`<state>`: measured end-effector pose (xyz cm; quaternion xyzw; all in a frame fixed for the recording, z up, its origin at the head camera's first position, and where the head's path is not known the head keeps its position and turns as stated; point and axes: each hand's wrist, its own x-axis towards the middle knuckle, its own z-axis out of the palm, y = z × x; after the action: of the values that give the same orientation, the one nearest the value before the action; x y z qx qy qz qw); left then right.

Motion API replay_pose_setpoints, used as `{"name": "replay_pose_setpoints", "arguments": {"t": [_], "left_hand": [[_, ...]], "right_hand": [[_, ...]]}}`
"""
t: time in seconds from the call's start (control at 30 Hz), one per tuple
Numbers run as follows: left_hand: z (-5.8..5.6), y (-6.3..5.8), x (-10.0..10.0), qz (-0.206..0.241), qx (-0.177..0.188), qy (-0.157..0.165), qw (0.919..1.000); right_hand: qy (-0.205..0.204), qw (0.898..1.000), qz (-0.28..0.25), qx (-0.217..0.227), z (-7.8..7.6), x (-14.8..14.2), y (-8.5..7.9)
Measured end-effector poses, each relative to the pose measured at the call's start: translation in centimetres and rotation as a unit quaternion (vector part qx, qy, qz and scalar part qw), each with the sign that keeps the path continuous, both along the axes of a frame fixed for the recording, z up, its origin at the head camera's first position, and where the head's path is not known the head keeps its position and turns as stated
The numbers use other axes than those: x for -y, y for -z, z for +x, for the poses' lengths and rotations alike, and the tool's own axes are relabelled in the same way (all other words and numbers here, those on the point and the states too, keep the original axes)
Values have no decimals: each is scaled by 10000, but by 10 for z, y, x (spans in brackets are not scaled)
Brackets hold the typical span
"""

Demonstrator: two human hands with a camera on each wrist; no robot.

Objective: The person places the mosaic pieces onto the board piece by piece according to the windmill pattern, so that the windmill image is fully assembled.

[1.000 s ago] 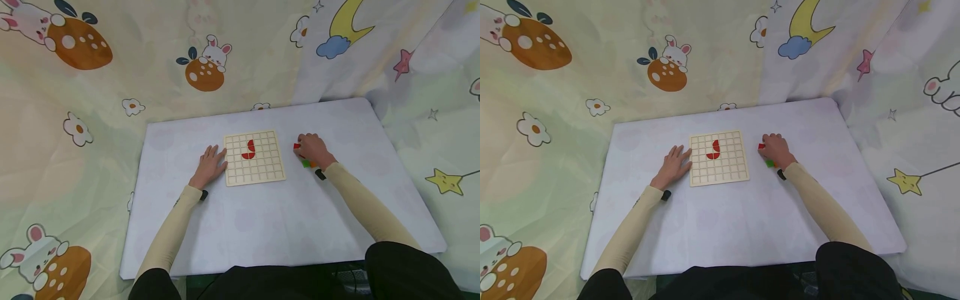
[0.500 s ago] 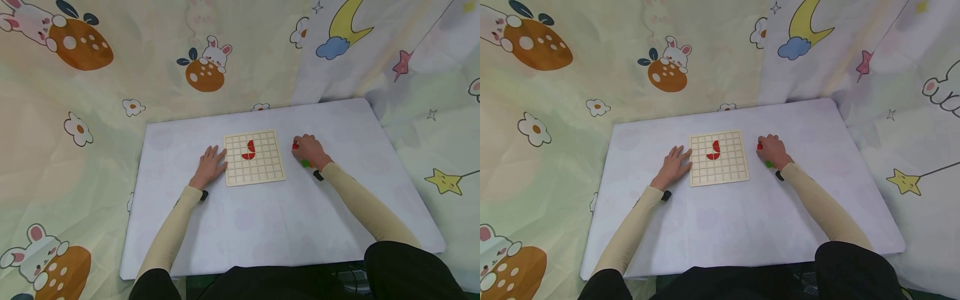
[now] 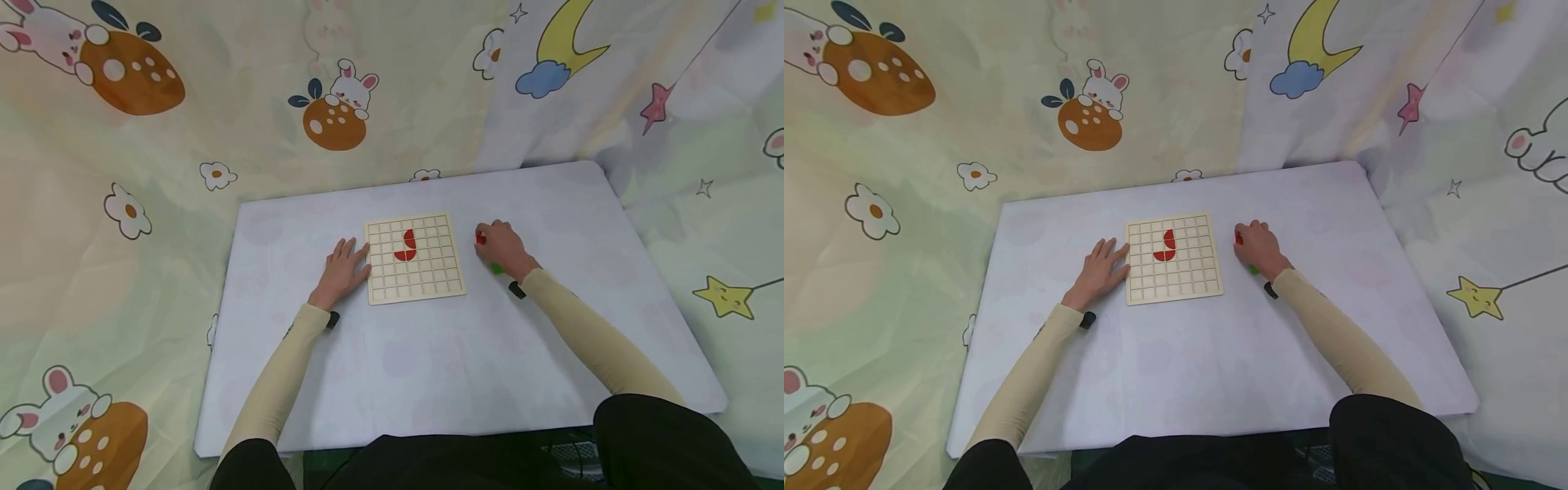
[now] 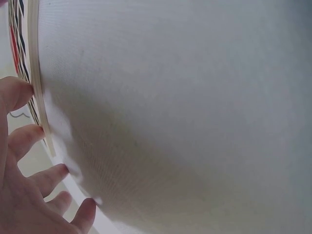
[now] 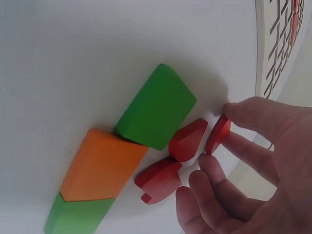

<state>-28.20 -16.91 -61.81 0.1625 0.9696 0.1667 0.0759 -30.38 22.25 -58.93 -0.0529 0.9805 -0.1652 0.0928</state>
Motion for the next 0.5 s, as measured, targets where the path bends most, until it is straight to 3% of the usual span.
{"name": "replay_pose_setpoints", "arguments": {"t": [0.5], "left_hand": [[0, 0, 1, -1, -18, 25, 10000]], "right_hand": [[-344, 9993, -126, -124, -3, 1, -5]]}}
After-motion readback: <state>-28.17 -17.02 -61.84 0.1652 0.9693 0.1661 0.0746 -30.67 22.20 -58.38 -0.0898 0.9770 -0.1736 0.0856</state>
